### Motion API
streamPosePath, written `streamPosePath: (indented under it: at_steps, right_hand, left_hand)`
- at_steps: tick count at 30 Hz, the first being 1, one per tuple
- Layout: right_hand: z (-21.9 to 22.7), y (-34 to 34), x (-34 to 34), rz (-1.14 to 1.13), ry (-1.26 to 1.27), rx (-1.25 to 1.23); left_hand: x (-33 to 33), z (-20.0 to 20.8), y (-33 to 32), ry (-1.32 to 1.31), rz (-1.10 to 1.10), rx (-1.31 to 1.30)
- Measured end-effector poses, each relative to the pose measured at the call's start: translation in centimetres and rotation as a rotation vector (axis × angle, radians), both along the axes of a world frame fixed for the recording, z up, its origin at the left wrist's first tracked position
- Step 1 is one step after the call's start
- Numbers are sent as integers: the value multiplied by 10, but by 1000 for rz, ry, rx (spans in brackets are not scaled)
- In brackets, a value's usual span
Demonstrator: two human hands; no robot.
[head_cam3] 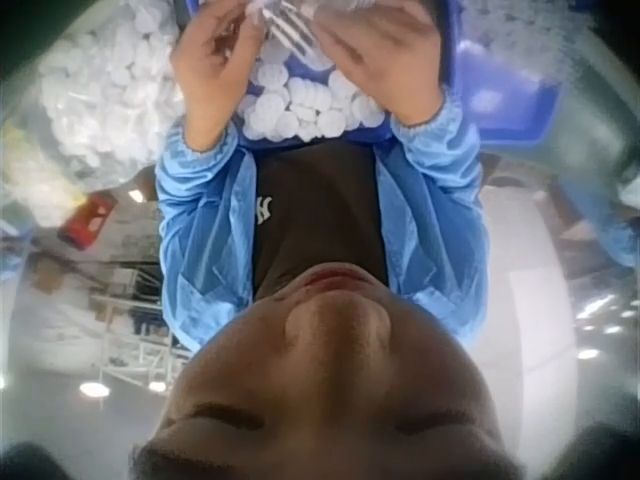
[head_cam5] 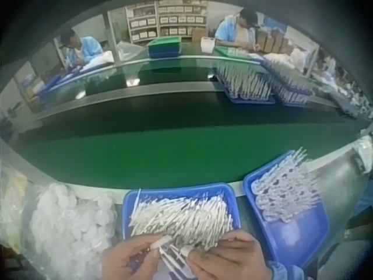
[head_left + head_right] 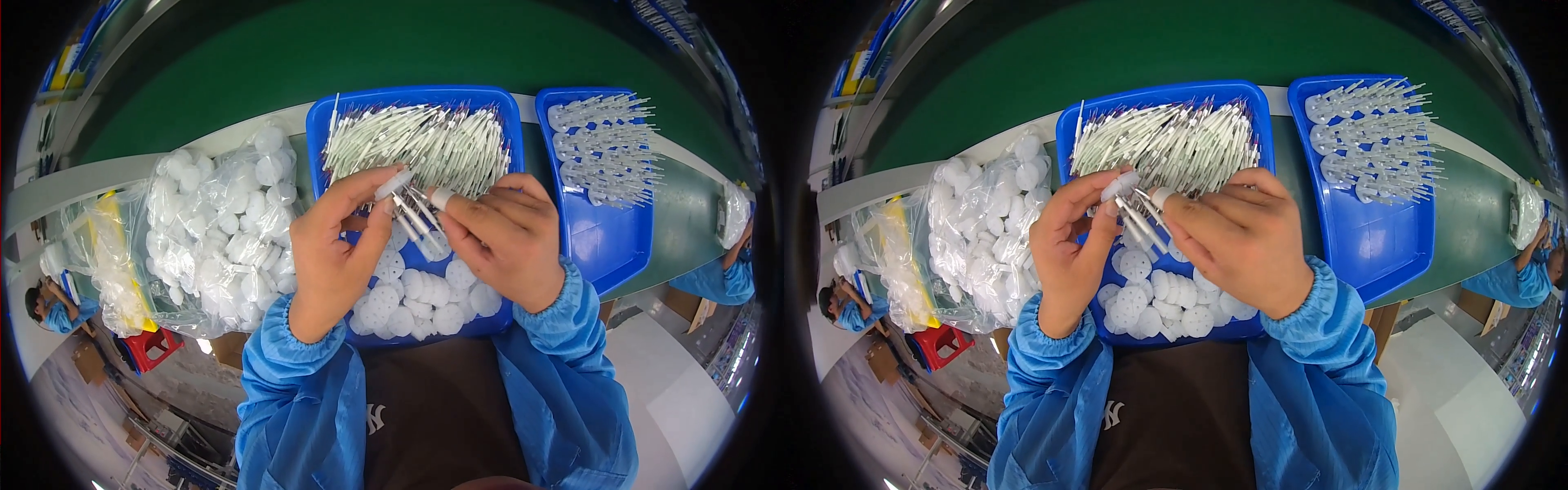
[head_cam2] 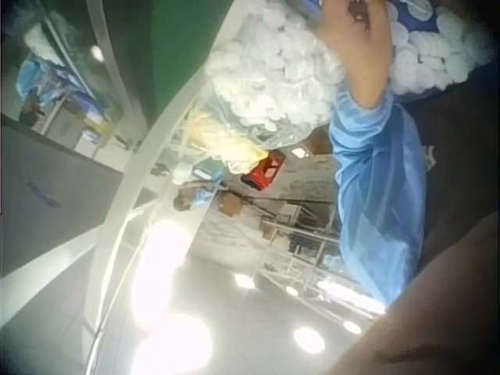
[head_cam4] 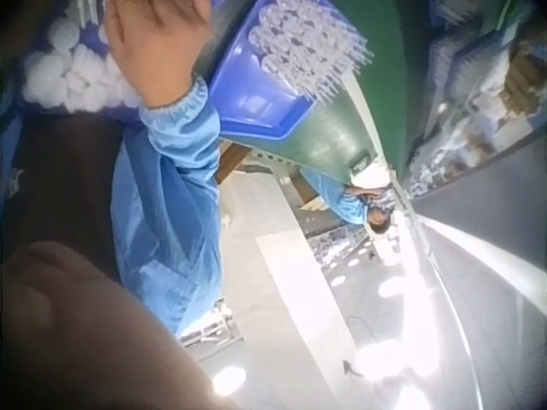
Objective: The person assembles plastic bases by inserting multiple metal pins into them by hand, then organizes the assembled parts on a blue tray.
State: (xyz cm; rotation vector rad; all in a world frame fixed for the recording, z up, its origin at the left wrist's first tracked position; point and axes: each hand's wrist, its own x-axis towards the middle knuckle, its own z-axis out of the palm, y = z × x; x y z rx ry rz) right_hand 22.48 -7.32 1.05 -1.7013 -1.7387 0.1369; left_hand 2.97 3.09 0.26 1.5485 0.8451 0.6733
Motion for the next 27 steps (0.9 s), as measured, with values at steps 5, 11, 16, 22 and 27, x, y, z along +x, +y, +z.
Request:
streamPosePath:
  at_steps: [5, 11, 16, 22, 27]
  right_hand:
    - [-6, 3, -2, 23, 63, -23]
    - [0, 0, -3, 10, 110, 11]
    - [2, -4, 3, -21, 137, 50]
    - [-11, -9, -3, -17, -187, 196]
    - [-13, -11, -4, 20, -5, 187]
  left_hand:
    - [-3, -4, 0, 1, 5, 56]
    - [-8, -5, 1, -7, -2, 38]
    - [-16, -5, 1, -142, -52, -163]
    - [-12, -4, -3, -229, -238, -98]
    - [-10, -6, -7, -195, -193, 16]
